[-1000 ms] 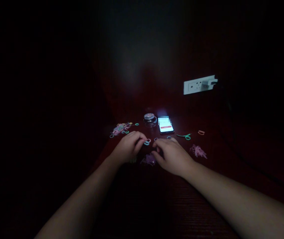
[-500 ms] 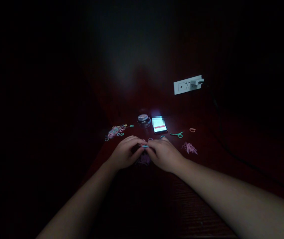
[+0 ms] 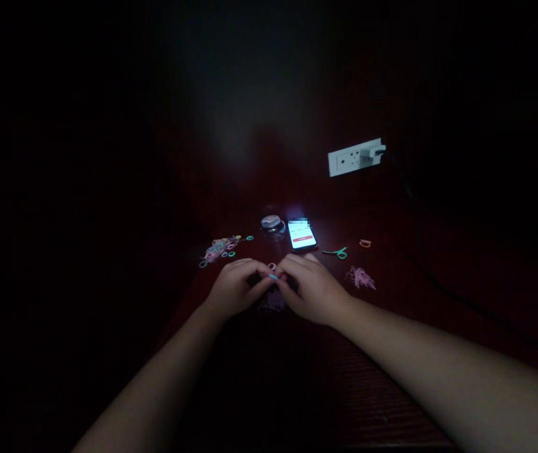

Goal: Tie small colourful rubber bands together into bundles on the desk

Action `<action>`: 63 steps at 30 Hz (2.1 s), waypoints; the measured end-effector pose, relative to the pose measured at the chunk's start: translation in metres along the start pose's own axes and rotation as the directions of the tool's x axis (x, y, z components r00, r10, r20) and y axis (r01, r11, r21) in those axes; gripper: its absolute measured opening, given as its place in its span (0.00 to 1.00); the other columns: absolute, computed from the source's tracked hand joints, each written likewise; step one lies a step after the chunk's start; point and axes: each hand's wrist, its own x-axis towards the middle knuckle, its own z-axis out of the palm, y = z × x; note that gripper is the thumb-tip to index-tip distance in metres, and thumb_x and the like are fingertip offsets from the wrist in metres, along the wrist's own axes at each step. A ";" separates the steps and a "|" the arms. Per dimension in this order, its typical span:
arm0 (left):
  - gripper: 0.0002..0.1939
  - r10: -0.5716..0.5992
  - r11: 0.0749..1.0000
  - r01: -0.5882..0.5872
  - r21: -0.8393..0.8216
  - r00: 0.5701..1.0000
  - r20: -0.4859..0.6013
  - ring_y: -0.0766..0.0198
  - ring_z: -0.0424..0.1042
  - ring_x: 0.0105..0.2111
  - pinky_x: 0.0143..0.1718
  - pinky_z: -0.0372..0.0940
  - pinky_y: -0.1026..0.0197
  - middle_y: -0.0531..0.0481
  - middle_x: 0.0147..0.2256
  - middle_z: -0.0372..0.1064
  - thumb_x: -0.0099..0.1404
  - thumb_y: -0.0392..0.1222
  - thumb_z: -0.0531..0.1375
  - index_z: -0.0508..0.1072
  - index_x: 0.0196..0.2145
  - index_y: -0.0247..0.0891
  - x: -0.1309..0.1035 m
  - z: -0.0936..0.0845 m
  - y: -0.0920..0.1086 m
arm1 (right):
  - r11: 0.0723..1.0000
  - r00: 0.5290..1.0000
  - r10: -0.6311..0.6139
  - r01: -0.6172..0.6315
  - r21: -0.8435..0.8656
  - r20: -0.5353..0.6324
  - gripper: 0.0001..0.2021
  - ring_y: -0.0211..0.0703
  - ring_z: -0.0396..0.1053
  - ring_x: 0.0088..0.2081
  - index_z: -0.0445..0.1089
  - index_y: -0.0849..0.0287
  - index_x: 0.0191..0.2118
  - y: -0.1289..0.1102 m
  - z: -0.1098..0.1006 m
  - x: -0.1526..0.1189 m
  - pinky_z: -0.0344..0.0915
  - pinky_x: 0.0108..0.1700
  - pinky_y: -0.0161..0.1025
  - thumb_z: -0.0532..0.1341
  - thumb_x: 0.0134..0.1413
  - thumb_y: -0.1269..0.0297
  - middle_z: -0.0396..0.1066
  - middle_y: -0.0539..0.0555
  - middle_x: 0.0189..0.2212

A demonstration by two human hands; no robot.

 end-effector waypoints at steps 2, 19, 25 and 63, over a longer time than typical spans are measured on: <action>0.04 0.006 1.000 -0.006 -0.005 1.000 0.007 0.65 0.71 0.32 0.36 0.64 0.61 0.53 0.31 0.74 0.64 0.42 0.62 0.73 0.34 0.40 0.000 0.000 0.000 | 1.000 1.000 -0.006 0.007 0.012 -0.011 0.02 0.40 0.63 0.33 0.65 0.58 0.35 0.000 0.001 0.000 0.55 0.38 0.39 0.58 0.56 0.72 0.67 0.51 0.31; 0.04 0.030 0.996 -0.032 -0.085 0.999 -0.031 0.65 0.68 0.30 0.33 0.63 0.61 0.51 0.31 0.71 0.64 0.41 0.60 0.72 0.35 0.38 0.001 0.000 0.009 | 0.992 0.991 0.104 -0.097 0.084 -0.081 0.04 0.37 0.62 0.26 0.64 0.57 0.30 0.001 0.004 0.000 0.56 0.31 0.36 0.58 0.54 0.72 0.64 0.48 0.23; 0.05 0.010 0.993 -0.010 -0.117 1.000 0.002 0.66 0.67 0.29 0.32 0.62 0.62 0.52 0.29 0.69 0.63 0.42 0.60 0.70 0.33 0.38 0.000 0.001 0.011 | 0.986 0.988 0.143 -0.137 0.097 -0.063 0.05 0.37 0.61 0.25 0.62 0.57 0.30 -0.001 0.003 0.000 0.56 0.29 0.35 0.57 0.54 0.72 0.64 0.48 0.23; 0.09 -0.016 0.982 0.017 -0.189 1.000 0.007 0.64 0.73 0.33 0.34 0.66 0.62 0.50 0.34 0.74 0.62 0.37 0.58 0.70 0.42 0.40 -0.001 0.002 0.009 | 0.989 0.991 0.125 -0.121 0.088 -0.046 0.03 0.38 0.64 0.27 0.69 0.58 0.33 0.006 0.005 0.001 0.59 0.33 0.37 0.58 0.56 0.71 0.68 0.48 0.24</action>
